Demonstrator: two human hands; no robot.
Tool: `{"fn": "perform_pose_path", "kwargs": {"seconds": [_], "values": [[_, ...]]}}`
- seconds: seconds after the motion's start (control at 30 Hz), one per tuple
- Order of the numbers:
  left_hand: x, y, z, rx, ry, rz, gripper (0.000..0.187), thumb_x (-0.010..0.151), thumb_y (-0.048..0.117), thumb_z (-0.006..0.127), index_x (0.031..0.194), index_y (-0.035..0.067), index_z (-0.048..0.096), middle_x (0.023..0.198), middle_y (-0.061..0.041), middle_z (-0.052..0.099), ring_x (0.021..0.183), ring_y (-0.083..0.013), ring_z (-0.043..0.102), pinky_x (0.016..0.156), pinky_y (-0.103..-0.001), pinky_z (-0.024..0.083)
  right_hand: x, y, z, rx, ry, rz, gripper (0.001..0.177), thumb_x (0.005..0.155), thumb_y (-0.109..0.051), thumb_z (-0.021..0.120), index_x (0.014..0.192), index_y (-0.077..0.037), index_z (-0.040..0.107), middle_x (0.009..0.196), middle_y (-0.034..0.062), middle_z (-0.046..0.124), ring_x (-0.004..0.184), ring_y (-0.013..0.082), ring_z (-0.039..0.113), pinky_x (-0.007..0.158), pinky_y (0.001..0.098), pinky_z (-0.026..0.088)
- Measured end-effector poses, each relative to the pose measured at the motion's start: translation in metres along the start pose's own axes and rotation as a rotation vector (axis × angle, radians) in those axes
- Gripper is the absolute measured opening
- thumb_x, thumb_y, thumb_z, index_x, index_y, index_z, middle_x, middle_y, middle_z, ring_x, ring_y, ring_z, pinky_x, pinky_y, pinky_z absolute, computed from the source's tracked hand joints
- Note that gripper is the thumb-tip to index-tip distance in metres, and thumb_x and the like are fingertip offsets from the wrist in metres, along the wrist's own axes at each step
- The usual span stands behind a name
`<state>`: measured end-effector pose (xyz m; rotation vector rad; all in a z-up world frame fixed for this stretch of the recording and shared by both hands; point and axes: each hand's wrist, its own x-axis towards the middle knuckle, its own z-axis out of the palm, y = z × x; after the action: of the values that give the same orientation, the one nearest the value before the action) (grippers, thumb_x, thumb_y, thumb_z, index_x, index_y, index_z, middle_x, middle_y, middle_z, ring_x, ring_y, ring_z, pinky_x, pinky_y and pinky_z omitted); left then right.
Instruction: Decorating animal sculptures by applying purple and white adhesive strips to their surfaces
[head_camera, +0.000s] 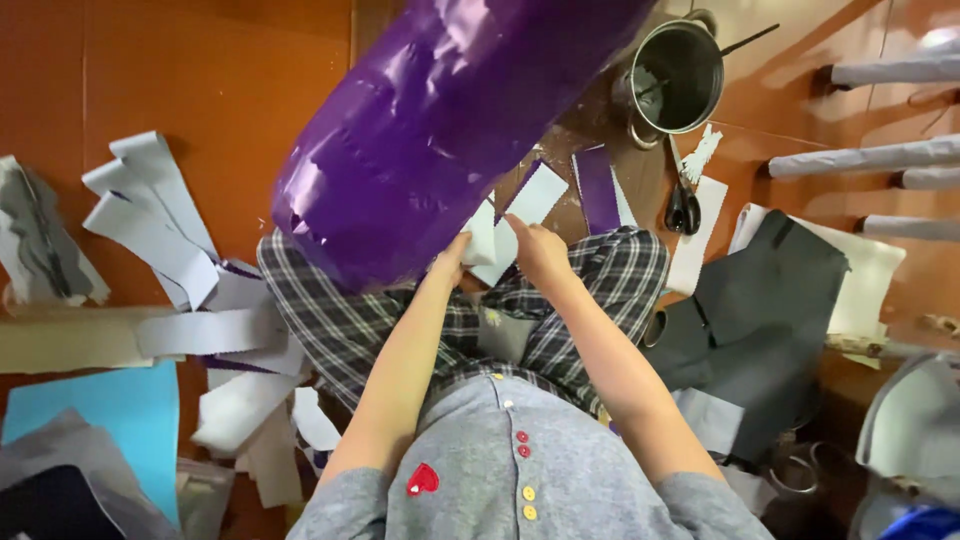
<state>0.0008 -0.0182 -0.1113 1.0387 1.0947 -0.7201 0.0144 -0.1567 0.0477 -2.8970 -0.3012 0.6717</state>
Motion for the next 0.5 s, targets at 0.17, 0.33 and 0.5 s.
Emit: {"fn": "perform_pose_path", "kwargs": {"seconds": [0.17, 0.33, 0.5], "values": [[-0.042, 0.017, -0.004, 0.528, -0.063, -0.062, 0.114, 0.078, 0.083, 0.045, 0.152, -0.001, 0.025, 0.159, -0.016, 0.024, 0.15, -0.0249, 0.016, 0.123, -0.039, 0.001, -0.007, 0.013, 0.057, -0.136, 0.179, -0.106, 0.061, 0.082, 0.002, 0.053, 0.141, -0.014, 0.051, 0.076, 0.0129, 0.068, 0.058, 0.0219, 0.067, 0.048, 0.0326, 0.054], [-0.074, 0.021, 0.005, 0.44, -0.074, -0.1, 0.11, 0.078, 0.079, 0.047, 0.15, -0.001, 0.026, 0.158, -0.017, 0.026, 0.148, -0.0269, 0.019, 0.121, -0.041, 0.005, -0.088, 0.004, 0.035, -0.418, 0.127, -0.132, 0.054, 0.082, -0.011, 0.059, 0.134, -0.023, 0.059, 0.079, 0.0012, 0.064, 0.06, 0.0104, 0.066, 0.046, 0.0232, 0.052], [-0.089, 0.01, 0.006, 0.371, -0.081, -0.142, 0.107, 0.079, 0.075, 0.049, 0.149, -0.002, 0.027, 0.156, -0.018, 0.028, 0.146, -0.0289, 0.021, 0.119, -0.042, 0.008, -0.123, -0.001, 0.04, 0.318, 0.02, 0.038, 0.035, 0.089, -0.014, 0.056, 0.122, -0.014, 0.068, 0.097, 0.0198, 0.07, 0.095, 0.0402, 0.067, 0.08, 0.0494, 0.056]]}}
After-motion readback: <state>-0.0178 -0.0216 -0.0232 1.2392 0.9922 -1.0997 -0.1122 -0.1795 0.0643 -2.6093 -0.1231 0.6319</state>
